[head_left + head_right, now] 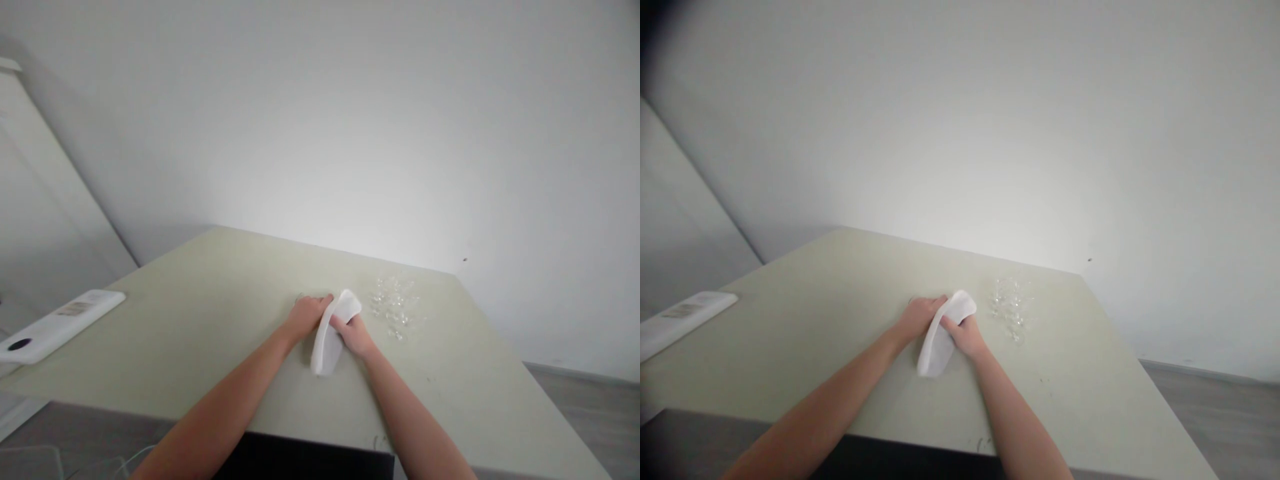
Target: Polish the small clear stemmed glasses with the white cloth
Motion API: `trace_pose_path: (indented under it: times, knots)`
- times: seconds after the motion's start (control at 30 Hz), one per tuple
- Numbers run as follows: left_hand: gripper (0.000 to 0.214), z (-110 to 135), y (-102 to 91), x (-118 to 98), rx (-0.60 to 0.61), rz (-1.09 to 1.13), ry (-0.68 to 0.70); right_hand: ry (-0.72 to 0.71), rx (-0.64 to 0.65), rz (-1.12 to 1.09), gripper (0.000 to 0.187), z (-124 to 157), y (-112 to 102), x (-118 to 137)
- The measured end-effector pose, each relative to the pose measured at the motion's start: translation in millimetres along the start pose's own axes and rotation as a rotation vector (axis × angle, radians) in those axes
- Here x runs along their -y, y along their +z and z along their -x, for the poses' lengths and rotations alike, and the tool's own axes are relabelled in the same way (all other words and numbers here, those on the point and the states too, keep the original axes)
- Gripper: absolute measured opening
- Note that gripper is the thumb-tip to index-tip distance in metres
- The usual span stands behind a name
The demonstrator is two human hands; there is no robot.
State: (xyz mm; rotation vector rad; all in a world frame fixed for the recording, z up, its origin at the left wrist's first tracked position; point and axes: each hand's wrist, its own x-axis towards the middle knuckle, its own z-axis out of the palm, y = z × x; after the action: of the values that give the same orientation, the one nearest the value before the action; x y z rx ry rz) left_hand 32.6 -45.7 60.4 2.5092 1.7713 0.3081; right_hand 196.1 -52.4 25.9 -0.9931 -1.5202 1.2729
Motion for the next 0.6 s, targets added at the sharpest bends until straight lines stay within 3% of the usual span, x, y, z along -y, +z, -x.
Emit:
trace_pose_path:
  times: [0.13,0.23,0.37,0.5,0.6]
  knots:
    - [0.027,-0.1,-2.0,0.9,0.043,0.037,-0.082,-0.181,-0.009,0.455,0.044,0.2,-8.5,-1.2]
    - [0.023,0.8,-2.4,-0.6,0.042,0.099,-0.097,-0.253,-0.045,0.58,0.055,-0.9,-12.7,-1.6]
    - [0.02,1.6,-4.6,-2.6,0.026,0.199,-0.133,-0.329,0.006,0.331,0.06,0.2,-9.2,-3.0]
    - [0.02,1.7,-6.7,0.0,-0.051,0.177,-0.178,-0.158,0.039,-0.055,0.041,2.2,-0.7,-8.5]
    - [0.019,1.8,-5.9,2.0,-0.056,0.119,-0.18,-0.071,0.075,-0.206,0.047,2.0,1.5,-9.0]
